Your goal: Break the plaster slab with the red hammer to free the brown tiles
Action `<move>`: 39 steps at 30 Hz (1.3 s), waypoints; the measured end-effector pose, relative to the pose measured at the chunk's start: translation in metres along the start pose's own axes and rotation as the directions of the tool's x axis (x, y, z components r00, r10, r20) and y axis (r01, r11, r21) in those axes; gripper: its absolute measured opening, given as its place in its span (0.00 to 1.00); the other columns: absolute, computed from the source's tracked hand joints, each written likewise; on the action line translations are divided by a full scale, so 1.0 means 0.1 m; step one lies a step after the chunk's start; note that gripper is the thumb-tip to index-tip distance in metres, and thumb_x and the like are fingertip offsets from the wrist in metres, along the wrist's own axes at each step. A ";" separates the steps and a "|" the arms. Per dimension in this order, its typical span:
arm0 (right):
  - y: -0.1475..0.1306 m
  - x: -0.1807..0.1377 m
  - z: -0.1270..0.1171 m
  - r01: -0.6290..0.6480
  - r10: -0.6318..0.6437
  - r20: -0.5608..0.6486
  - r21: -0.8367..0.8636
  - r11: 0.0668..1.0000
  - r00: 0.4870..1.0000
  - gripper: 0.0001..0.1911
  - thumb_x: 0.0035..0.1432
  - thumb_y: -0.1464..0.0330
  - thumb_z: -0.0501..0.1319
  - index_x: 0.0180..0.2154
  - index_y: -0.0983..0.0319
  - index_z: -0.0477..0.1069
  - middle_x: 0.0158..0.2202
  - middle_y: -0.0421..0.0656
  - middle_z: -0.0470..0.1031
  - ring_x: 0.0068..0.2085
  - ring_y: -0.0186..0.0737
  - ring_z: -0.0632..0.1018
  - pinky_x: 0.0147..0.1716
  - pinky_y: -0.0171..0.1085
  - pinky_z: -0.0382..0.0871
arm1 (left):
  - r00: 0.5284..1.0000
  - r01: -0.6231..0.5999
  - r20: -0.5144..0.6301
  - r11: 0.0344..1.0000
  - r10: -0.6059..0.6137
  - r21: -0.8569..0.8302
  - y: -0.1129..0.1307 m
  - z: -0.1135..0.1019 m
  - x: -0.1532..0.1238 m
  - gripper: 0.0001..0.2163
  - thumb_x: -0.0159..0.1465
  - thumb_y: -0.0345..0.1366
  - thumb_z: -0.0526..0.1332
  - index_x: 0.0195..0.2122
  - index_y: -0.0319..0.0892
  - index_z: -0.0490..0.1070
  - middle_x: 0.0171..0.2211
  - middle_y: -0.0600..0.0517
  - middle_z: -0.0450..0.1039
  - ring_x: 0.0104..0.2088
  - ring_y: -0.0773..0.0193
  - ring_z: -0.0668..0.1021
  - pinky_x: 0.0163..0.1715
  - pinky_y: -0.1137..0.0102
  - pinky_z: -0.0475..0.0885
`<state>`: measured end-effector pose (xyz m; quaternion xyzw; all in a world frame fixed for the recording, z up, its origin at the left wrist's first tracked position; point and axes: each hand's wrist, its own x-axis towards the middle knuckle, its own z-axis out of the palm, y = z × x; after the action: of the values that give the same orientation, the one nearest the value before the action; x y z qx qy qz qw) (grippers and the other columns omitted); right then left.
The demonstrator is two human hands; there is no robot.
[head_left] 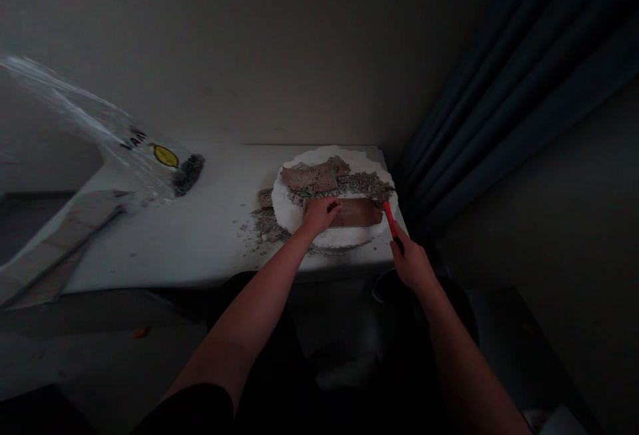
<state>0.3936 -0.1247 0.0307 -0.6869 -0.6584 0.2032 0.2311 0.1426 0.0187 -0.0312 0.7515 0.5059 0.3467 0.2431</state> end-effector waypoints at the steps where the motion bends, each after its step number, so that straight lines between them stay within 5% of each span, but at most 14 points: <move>1: -0.04 -0.02 -0.04 0.012 -0.012 -0.003 0.026 1.000 1.000 0.32 0.66 0.67 0.54 0.70 0.61 0.60 0.48 0.53 0.82 0.44 0.52 0.83 0.44 0.45 0.75 | 1.000 -0.026 -0.017 1.000 0.026 0.004 0.00 0.01 -0.01 0.06 0.66 0.35 0.62 0.36 0.42 0.77 0.38 0.49 0.79 0.39 0.59 0.79 0.45 0.65 0.73; 6: -0.39 -0.14 -0.20 0.136 -0.136 -0.010 0.159 0.978 0.991 0.33 0.69 0.63 0.52 0.72 0.61 0.55 0.42 0.51 0.83 0.36 0.45 0.82 0.38 0.41 0.75 | 0.996 -0.070 -0.057 0.996 0.073 0.048 -0.02 0.07 -0.06 0.06 0.67 0.35 0.61 0.37 0.41 0.77 0.42 0.46 0.76 0.43 0.58 0.78 0.49 0.64 0.73; 13: -0.72 -0.17 -0.04 0.195 -0.204 0.078 0.109 0.975 0.976 0.31 0.68 0.66 0.52 0.71 0.60 0.58 0.37 0.50 0.83 0.34 0.47 0.81 0.38 0.41 0.73 | 0.998 -0.043 -0.038 0.998 0.045 0.056 -0.03 0.09 -0.09 0.07 0.68 0.36 0.61 0.37 0.40 0.76 0.40 0.46 0.76 0.41 0.59 0.78 0.46 0.66 0.72; 34: -0.66 -0.19 0.17 0.197 -0.200 0.053 0.051 0.979 0.978 0.32 0.68 0.65 0.50 0.71 0.60 0.57 0.40 0.51 0.83 0.38 0.48 0.82 0.40 0.42 0.72 | 0.999 0.027 -0.033 0.999 -0.026 0.024 -0.04 0.11 -0.08 0.03 0.61 0.33 0.64 0.35 0.39 0.74 0.39 0.46 0.75 0.35 0.61 0.76 0.41 0.66 0.73; 39: -0.65 -0.20 0.20 0.193 -0.195 0.089 0.038 0.981 0.977 0.31 0.68 0.66 0.50 0.71 0.61 0.59 0.36 0.49 0.82 0.34 0.47 0.81 0.38 0.41 0.72 | 0.987 0.028 -0.157 0.999 -0.034 -0.045 -0.06 0.13 -0.10 0.21 0.54 0.24 0.62 0.50 0.39 0.70 0.50 0.42 0.73 0.44 0.57 0.77 0.47 0.64 0.73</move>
<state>0.3281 -0.1420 0.0520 -0.6059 -0.7292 0.2205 0.2292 0.1466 0.0118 -0.0462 0.7085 0.5276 0.4119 0.2238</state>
